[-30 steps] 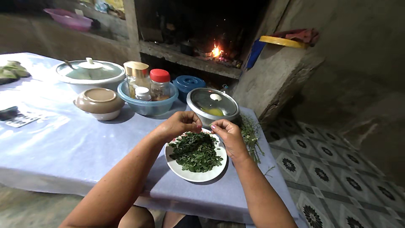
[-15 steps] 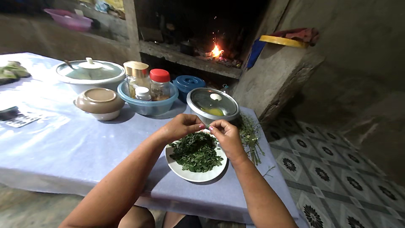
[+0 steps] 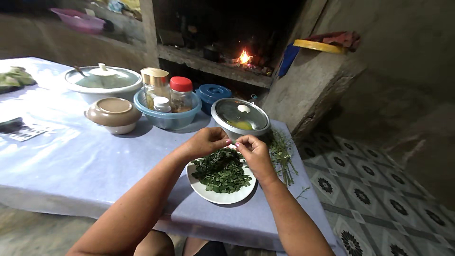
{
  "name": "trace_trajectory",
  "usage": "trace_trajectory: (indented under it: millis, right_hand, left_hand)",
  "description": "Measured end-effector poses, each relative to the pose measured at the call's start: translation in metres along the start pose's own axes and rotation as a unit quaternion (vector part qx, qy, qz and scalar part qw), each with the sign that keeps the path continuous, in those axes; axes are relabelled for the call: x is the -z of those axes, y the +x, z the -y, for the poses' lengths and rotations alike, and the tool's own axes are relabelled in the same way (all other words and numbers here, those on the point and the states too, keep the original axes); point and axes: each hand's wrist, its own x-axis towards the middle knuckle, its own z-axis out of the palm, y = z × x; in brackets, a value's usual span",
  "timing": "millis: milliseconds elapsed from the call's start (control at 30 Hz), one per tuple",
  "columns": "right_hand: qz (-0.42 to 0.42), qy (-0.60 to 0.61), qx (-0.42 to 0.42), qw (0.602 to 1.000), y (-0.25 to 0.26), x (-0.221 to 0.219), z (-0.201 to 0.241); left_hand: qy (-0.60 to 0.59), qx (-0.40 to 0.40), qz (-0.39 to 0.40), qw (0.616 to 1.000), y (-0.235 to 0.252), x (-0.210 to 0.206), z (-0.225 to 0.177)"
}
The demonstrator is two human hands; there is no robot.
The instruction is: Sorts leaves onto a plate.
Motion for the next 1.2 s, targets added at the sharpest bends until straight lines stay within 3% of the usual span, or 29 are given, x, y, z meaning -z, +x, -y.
trace_trajectory:
  millis: [233, 433, 533, 633, 733, 800, 900, 1000, 1100, 1200]
  right_hand:
    - [0.0, -0.035, 0.002, 0.999, -0.001, -0.003, 0.001]
    - [0.0, -0.037, -0.002, 0.999, -0.002, -0.005, 0.0]
    - [0.002, -0.052, -0.012, 0.999, 0.001, 0.001, 0.002]
    - [0.034, -0.154, -0.025, 0.987, 0.005, 0.007, 0.003]
    - [0.101, -0.323, -0.051, 0.939, 0.007, 0.009, 0.005]
    - [0.15, -0.386, -0.084, 0.906, 0.008, 0.008, 0.009]
    - [0.195, -0.376, -0.108, 0.899, 0.009, 0.008, 0.012]
    - [0.246, -0.316, -0.082, 0.913, 0.007, 0.013, 0.008]
    - [0.316, -0.314, -0.044, 0.894, 0.003, 0.01, 0.005]
    - [0.378, -0.395, -0.035, 0.837, -0.001, 0.002, 0.008]
  left_hand:
    - [0.04, -0.065, 0.039, 0.996, 0.005, 0.006, 0.01]
    - [0.143, -0.068, 0.02, 0.987, 0.005, 0.019, 0.015]
    - [0.252, -0.005, -0.007, 0.968, 0.008, 0.029, 0.02]
    - [0.386, 0.097, -0.04, 0.917, 0.009, 0.037, 0.028]
    - [0.456, 0.187, -0.039, 0.869, 0.009, 0.042, 0.034]
    - [0.462, 0.21, -0.038, 0.861, 0.009, 0.045, 0.038]
    - [0.404, 0.168, 0.011, 0.899, 0.007, 0.048, 0.044]
    - [0.331, 0.12, 0.119, 0.928, 0.0, 0.037, 0.031]
    - [0.338, 0.122, 0.215, 0.908, -0.002, 0.02, 0.021]
    - [0.384, 0.12, 0.259, 0.878, -0.001, 0.007, 0.015]
